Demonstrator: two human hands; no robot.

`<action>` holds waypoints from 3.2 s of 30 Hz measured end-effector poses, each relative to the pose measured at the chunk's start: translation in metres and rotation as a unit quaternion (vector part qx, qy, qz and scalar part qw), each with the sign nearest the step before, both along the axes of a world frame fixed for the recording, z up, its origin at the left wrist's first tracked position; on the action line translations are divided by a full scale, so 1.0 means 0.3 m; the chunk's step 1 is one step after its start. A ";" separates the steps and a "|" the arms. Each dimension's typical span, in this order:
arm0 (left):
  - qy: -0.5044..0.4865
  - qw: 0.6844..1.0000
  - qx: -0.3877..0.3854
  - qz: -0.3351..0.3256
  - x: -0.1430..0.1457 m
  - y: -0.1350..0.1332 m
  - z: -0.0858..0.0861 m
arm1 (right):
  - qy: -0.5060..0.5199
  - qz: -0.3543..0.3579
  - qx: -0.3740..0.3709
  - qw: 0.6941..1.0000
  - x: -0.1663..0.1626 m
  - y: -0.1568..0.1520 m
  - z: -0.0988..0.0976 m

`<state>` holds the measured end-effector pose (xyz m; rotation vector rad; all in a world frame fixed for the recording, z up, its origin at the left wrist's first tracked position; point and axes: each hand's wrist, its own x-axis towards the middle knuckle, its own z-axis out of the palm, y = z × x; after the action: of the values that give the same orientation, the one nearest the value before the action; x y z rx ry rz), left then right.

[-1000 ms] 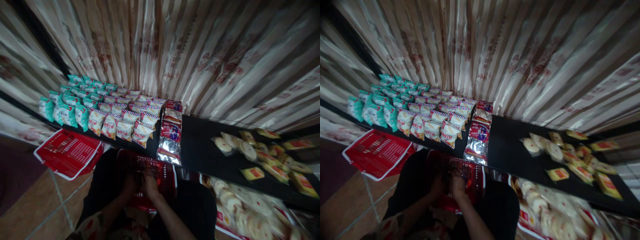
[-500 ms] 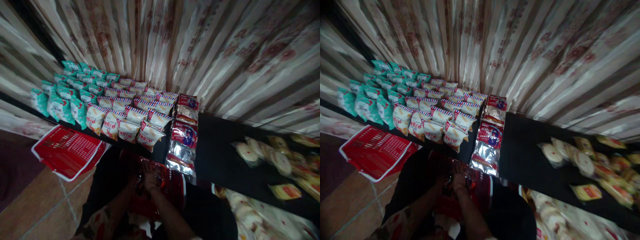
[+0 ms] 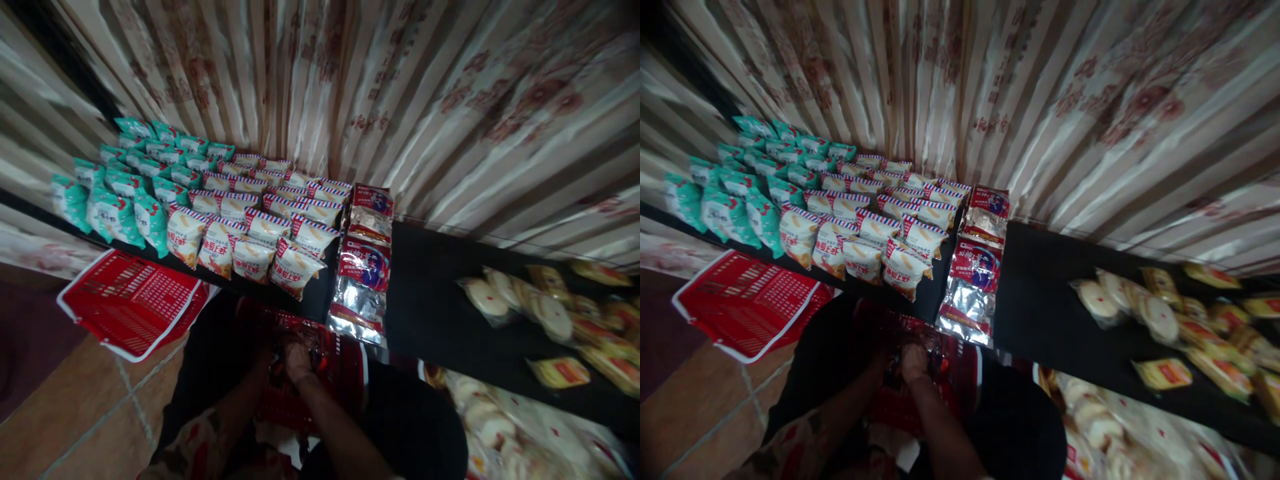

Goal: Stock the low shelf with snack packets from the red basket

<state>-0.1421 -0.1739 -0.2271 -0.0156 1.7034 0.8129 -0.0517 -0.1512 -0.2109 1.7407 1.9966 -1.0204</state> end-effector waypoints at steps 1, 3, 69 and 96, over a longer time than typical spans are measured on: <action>0.003 1.000 0.004 -0.004 0.000 0.002 0.007 | 0.008 -0.006 0.006 1.000 0.000 -0.009 0.012; 0.011 1.000 0.019 -0.012 0.000 0.002 0.027 | 0.029 -0.018 0.022 0.999 0.003 -0.028 0.040; 0.300 0.801 0.442 -0.271 0.460 0.523 0.755 | 0.224 -0.363 0.433 0.794 0.602 0.811 0.611; 0.509 0.611 0.456 -0.399 0.437 0.497 0.739 | 0.043 -0.371 0.434 0.820 0.570 0.879 0.598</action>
<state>-0.0110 -0.0249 -0.0055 2.1306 1.7108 0.9177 0.1193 0.1125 -0.0315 3.1696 1.9899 -0.2816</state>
